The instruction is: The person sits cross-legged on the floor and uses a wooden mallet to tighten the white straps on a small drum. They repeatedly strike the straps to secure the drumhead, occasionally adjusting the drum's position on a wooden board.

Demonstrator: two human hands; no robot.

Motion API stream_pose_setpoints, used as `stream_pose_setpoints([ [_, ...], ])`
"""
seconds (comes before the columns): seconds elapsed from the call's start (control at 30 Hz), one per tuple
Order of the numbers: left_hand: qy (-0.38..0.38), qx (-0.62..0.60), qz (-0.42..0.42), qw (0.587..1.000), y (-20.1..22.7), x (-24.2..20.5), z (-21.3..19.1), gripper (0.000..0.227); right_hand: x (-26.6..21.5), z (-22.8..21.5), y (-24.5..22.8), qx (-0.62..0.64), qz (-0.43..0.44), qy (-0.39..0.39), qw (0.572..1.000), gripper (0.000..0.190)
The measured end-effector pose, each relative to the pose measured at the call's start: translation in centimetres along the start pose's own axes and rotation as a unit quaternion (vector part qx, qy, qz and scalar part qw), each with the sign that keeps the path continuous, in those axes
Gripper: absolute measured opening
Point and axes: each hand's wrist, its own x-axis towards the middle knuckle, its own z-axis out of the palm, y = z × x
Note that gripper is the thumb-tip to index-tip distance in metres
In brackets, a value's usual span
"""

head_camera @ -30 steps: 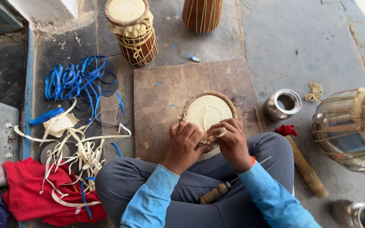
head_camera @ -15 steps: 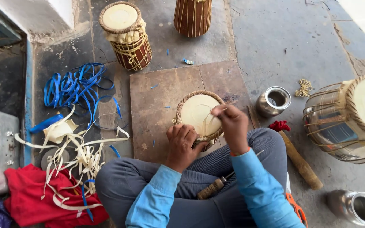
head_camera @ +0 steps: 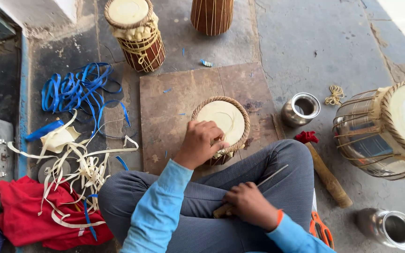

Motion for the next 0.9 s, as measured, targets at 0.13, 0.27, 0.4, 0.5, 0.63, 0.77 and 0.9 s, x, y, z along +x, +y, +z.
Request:
stream_pose_setpoints([
  [0.13, 0.002, -0.024, -0.001, 1.0, -0.2, 0.3, 0.2, 0.027, 1.4, -3.0, -1.1, 0.073, 0.019, -0.067, 0.995, 0.038],
  [0.27, 0.029, -0.013, -0.003, 0.999, 0.2, 0.5, 0.6, 0.025, 2.1, -11.1, -1.1, 0.238, 0.054, -0.04, 0.969, 0.059],
  [0.4, 0.047, -0.009, -0.007, 0.999, 0.6, 0.6, 0.8, 0.025, 1.6, -17.7, -0.8, 0.355, 0.073, 0.107, 0.926, 0.068],
  [0.5, 0.05, -0.005, -0.016, 0.999, 0.9, 0.4, 0.9, 0.025, 2.6, -20.2, -1.0, 0.446, -0.007, 0.328, 0.833, 0.042],
  [0.63, 0.069, -0.015, -0.024, 0.997, 1.2, 0.5, 1.0, 0.023, 6.0, -20.8, -0.7, 0.329, -0.031, 0.548, 0.768, 0.019],
  [0.77, 0.067, -0.009, -0.021, 0.997, 1.4, 0.4, 0.8, 0.023, 9.3, -19.6, 0.2, 0.295, -0.084, 0.598, 0.74, 0.027],
  [0.9, 0.068, -0.014, -0.019, 0.997, 1.5, 0.3, 0.8, 0.022, 10.2, -18.9, 1.3, 0.296, -0.121, 0.574, 0.754, 0.024],
])
